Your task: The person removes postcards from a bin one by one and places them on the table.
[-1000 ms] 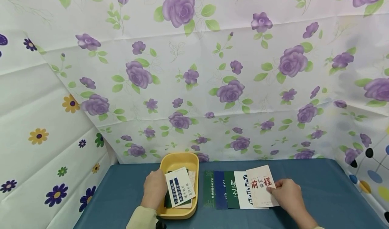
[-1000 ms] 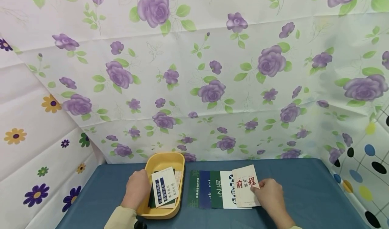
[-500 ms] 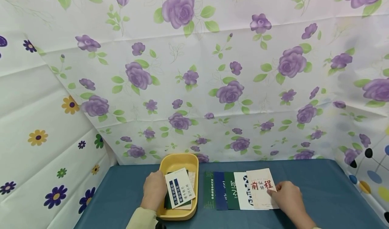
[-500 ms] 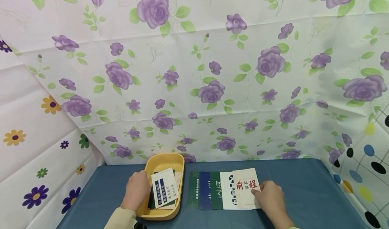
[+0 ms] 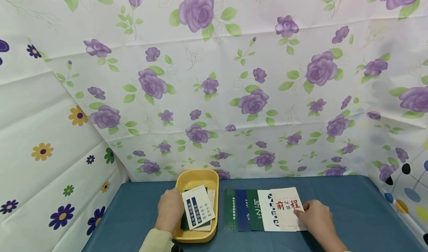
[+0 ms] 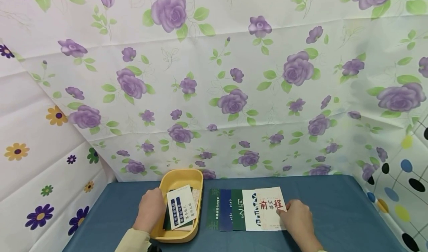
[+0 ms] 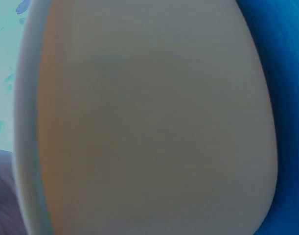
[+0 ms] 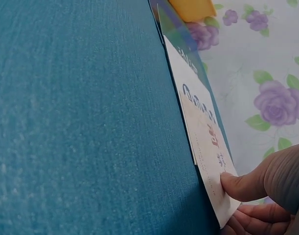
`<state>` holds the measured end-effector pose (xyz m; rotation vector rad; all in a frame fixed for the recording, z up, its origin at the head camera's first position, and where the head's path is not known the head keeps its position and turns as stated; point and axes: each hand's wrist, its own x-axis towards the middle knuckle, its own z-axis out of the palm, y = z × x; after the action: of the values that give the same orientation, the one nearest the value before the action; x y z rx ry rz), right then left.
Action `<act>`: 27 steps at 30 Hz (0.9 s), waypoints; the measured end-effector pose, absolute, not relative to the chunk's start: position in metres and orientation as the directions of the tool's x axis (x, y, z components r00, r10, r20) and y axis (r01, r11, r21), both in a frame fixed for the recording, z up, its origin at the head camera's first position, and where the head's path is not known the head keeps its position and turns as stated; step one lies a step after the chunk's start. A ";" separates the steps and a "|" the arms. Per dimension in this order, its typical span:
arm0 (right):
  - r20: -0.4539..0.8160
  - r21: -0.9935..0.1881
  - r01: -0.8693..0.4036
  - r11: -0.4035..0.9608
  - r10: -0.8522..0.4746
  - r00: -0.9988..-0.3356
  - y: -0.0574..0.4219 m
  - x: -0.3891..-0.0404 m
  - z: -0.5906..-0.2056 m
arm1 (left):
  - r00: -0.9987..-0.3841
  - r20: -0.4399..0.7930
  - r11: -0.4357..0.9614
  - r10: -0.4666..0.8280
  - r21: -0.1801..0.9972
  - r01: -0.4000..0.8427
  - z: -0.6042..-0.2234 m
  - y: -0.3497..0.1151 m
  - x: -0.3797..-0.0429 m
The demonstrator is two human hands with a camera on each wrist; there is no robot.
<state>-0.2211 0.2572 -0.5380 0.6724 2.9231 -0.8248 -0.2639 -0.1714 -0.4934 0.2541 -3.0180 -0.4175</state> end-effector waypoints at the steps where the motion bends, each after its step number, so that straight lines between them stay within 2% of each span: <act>1: -0.143 -0.491 0.416 0.765 0.401 -0.905 0.257 -0.221 -0.538 | -0.983 0.058 0.949 -0.176 0.276 -0.154 -0.493 -0.171 -0.264; 14: -0.110 -0.504 0.393 0.769 0.394 -0.912 0.257 -0.221 -0.537 | -0.983 0.052 0.949 -0.177 0.273 -0.157 -0.493 -0.171 -0.263; 27: 0.095 -0.531 0.195 0.824 0.287 -0.953 0.219 -0.225 -0.504 | -0.983 0.050 0.948 -0.179 0.274 -0.159 -0.493 -0.171 -0.264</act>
<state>-0.2255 0.2191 -0.5044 0.4220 3.1633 -0.8909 -0.2639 -0.1710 -0.4930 0.2631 -3.0276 -0.4167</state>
